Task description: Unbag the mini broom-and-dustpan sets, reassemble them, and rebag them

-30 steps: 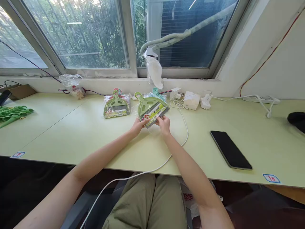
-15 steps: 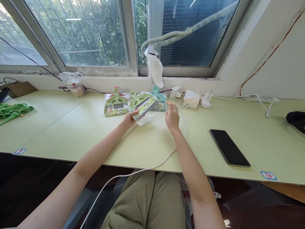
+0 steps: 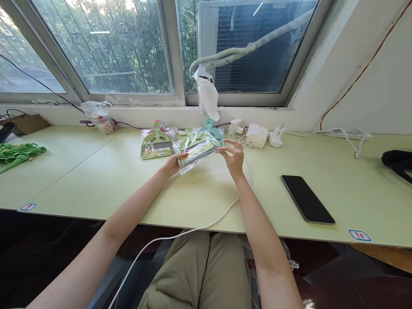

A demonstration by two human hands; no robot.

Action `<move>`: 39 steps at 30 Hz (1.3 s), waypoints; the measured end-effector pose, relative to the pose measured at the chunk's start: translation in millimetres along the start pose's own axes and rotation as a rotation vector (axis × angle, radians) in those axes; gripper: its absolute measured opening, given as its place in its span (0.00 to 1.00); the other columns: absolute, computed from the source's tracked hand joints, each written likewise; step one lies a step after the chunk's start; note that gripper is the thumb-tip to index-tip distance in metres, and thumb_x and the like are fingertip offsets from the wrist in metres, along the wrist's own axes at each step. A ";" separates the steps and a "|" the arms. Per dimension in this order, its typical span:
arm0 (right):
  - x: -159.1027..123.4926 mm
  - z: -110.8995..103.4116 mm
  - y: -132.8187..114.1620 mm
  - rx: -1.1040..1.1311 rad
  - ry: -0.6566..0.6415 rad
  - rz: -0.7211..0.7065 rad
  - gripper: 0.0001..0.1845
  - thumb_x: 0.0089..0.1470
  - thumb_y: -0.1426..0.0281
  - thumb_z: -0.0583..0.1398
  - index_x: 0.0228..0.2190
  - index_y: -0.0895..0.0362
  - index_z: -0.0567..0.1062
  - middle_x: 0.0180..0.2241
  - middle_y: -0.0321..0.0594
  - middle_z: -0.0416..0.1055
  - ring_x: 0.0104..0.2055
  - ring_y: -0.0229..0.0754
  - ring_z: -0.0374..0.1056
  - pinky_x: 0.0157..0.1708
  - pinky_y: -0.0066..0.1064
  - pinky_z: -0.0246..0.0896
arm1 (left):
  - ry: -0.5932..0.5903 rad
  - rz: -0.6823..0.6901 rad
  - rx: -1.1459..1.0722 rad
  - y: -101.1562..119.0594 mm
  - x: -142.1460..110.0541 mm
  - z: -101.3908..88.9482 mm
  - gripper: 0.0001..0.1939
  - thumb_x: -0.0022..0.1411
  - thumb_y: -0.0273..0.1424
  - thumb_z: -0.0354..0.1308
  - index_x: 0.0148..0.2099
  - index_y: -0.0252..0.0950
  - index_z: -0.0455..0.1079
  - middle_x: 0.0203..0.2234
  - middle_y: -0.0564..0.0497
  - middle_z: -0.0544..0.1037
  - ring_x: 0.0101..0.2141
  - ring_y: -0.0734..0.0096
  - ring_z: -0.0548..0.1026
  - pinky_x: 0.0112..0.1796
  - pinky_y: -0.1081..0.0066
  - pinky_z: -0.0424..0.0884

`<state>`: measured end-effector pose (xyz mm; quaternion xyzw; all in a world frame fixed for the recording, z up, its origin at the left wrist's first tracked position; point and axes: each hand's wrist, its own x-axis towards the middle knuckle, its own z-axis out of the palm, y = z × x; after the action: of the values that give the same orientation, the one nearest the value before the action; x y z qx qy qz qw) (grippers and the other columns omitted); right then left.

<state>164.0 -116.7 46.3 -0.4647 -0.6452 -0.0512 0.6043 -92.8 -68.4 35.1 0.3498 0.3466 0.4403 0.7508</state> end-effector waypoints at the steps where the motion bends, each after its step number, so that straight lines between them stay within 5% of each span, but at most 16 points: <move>1: 0.3 0.4 -1.8 0.024 0.005 0.011 0.07 0.53 0.61 0.63 0.28 0.49 0.80 0.44 0.39 0.74 0.50 0.49 0.66 0.54 0.48 0.56 | -0.015 -0.007 0.012 0.6 1.0 -1.7 0.14 0.59 0.22 0.56 0.49 0.28 0.69 0.35 0.45 0.81 0.34 0.67 0.80 0.44 0.67 0.77; 8: -7.1 4.6 -11.0 0.194 -0.040 0.054 0.11 0.60 0.62 0.54 0.27 0.52 0.68 0.42 0.40 0.76 0.52 0.46 0.68 0.53 0.44 0.58 | -0.305 -0.145 0.247 -3.0 2.2 -5.0 0.13 0.60 0.25 0.59 0.47 0.26 0.70 0.40 0.38 0.79 0.38 0.65 0.80 0.36 0.71 0.79; 18: -9.4 9.3 1.1 -0.035 -0.136 0.099 0.11 0.61 0.63 0.53 0.27 0.52 0.65 0.26 0.36 0.76 0.34 0.44 0.71 0.46 0.40 0.57 | -0.164 -0.079 0.307 -3.2 3.5 -9.1 0.15 0.53 0.24 0.65 0.45 0.31 0.72 0.36 0.45 0.80 0.31 0.73 0.78 0.33 0.76 0.78; 22: -8.2 6.5 -4.7 -0.078 -0.092 0.098 0.12 0.59 0.62 0.56 0.26 0.53 0.67 0.24 0.36 0.76 0.34 0.44 0.70 0.46 0.40 0.57 | -0.246 -0.079 0.367 -4.4 3.6 -9.7 0.19 0.48 0.23 0.69 0.44 0.31 0.71 0.35 0.44 0.80 0.32 0.71 0.79 0.33 0.75 0.77; 29: -12.4 8.5 -19.4 -0.151 0.031 0.036 0.12 0.60 0.62 0.55 0.29 0.52 0.73 0.27 0.39 0.74 0.41 0.47 0.66 0.47 0.42 0.58 | -0.255 0.091 0.427 0.5 -4.1 -1.7 0.33 0.46 0.25 0.70 0.56 0.37 0.66 0.40 0.46 0.78 0.38 0.66 0.78 0.40 0.67 0.78; 34: -11.6 12.6 -23.2 -0.237 0.147 0.044 0.12 0.59 0.59 0.56 0.28 0.52 0.73 0.38 0.44 0.67 0.44 0.48 0.63 0.48 0.45 0.60 | -0.249 0.136 0.476 0.5 -10.1 5.4 0.37 0.46 0.27 0.70 0.59 0.39 0.63 0.42 0.45 0.77 0.39 0.65 0.77 0.39 0.66 0.78; 39: -10.5 14.7 -14.7 -0.011 0.136 0.112 0.10 0.57 0.61 0.57 0.29 0.54 0.72 0.47 0.47 0.63 0.49 0.46 0.65 0.50 0.42 0.63 | -0.215 0.153 0.527 -2.4 -8.8 6.4 0.37 0.46 0.28 0.70 0.59 0.40 0.63 0.42 0.46 0.77 0.39 0.66 0.77 0.37 0.71 0.76</move>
<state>141.8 -121.4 41.0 -0.4985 -0.5754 -0.0525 0.6463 -89.7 -78.6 38.3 0.6022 0.3403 0.3509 0.6313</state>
